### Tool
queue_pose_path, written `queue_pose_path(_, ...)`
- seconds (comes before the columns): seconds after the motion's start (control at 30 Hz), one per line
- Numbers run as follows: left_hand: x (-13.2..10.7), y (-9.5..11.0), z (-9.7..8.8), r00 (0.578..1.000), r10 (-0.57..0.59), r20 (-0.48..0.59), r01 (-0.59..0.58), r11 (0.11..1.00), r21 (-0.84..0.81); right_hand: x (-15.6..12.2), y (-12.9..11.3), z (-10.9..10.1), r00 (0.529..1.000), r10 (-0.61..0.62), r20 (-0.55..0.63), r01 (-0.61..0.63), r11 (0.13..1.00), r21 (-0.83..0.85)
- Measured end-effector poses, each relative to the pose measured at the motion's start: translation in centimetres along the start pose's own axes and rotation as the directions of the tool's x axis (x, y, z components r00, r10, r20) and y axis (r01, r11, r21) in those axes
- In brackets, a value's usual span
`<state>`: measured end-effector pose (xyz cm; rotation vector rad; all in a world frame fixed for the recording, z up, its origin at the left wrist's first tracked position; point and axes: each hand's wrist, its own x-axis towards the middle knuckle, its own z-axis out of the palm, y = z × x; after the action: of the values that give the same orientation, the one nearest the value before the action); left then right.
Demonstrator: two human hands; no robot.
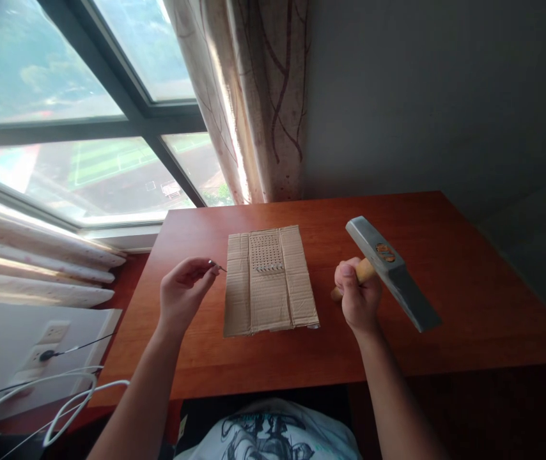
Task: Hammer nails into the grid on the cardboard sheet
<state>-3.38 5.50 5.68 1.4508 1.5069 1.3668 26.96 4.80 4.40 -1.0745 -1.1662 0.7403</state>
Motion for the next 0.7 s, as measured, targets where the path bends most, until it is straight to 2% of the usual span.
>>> queue_pose_path(0.13, 0.1, 1.6, 2.1, 0.986, 0.115, 0.123, -0.128, 0.987, 0.102, 0.0, 0.2, 0.0, 1.0, -0.015, 0.011, 0.015, 1.0, -0.007)
queue_pose_path(0.27, 0.4, 1.8, 3.4, 0.967, 0.178, 0.181, -0.211, 0.96, 0.183, -0.2, 0.3, -0.1, 1.0, 0.012, 0.019, -0.01, 0.998, -0.065)
queue_pose_path(0.7, 0.2, 0.4, 4.0, 0.958, 0.203, 0.205, -0.256, 0.926, 0.278, -0.2, 0.1, 0.0, 0.999, 0.027, 0.019, -0.027, 0.999, -0.026)
